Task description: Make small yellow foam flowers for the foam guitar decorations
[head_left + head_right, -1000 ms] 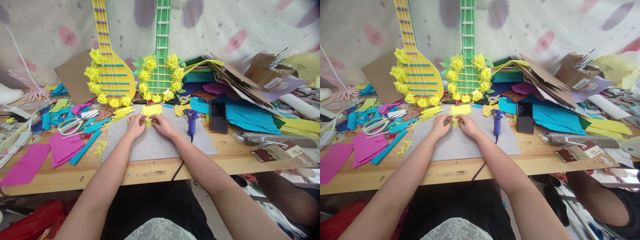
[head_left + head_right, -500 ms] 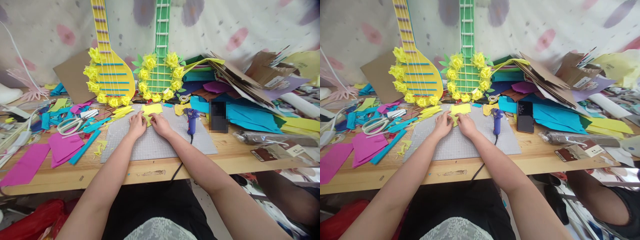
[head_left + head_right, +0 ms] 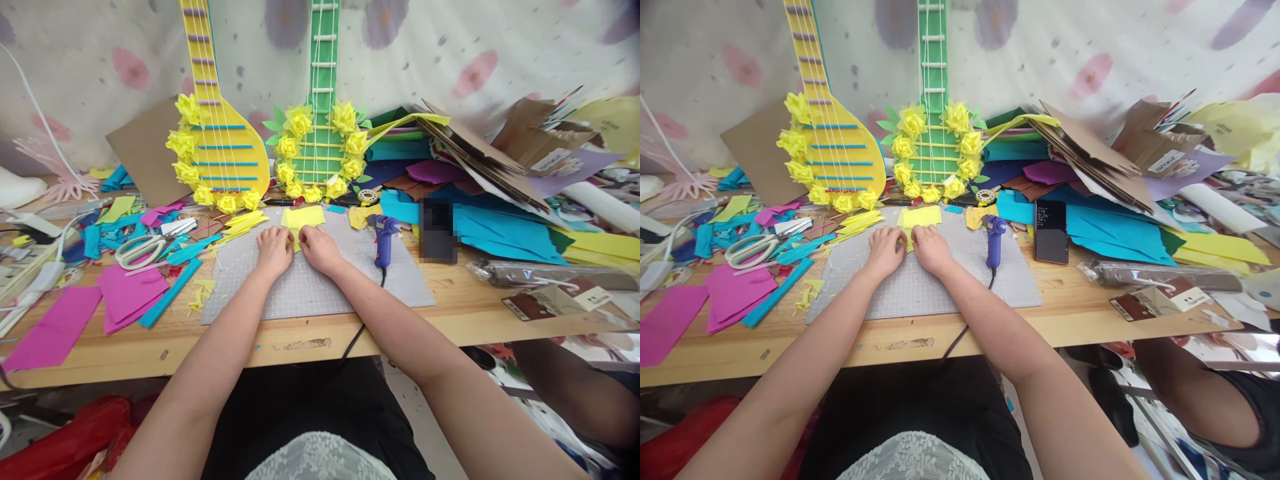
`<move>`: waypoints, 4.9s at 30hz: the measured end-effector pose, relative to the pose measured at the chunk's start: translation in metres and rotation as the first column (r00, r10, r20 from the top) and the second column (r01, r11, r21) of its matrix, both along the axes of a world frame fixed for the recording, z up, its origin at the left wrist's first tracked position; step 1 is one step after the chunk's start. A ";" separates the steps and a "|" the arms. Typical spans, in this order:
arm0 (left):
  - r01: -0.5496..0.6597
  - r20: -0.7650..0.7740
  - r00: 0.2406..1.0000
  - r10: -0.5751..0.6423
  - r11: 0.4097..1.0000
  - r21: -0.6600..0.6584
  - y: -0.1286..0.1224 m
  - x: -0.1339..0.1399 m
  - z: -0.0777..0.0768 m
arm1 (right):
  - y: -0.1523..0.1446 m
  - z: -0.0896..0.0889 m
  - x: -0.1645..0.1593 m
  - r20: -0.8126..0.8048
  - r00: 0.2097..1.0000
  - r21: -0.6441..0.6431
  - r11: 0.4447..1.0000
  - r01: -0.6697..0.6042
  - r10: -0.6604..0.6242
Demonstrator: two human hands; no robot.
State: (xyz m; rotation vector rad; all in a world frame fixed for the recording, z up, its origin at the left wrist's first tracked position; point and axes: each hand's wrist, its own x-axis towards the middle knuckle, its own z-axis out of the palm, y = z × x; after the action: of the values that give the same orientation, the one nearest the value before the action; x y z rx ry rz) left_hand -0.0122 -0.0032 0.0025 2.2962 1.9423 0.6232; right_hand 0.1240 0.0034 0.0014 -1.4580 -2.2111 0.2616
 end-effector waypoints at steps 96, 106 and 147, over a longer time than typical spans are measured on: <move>-0.063 0.025 0.998 0.065 0.996 -0.068 -0.005 -0.002 0.003 | 0.002 -0.005 0.008 0.019 0.998 0.043 0.997 -0.056 0.055; -0.066 -0.012 0.998 0.065 0.996 -0.053 -0.007 -0.001 0.004 | 0.002 -0.006 0.012 -0.035 0.995 0.042 0.995 -0.091 0.093; -0.007 0.134 0.991 0.002 0.999 0.035 0.017 -0.020 0.004 | -0.009 0.000 -0.004 0.055 0.997 0.098 0.994 -0.054 0.049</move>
State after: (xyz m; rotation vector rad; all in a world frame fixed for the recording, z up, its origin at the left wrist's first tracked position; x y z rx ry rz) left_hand -0.0320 0.0140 0.0066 2.2076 1.8912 0.7969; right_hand 0.1203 -0.0058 0.0018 -1.3711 -2.2722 0.1296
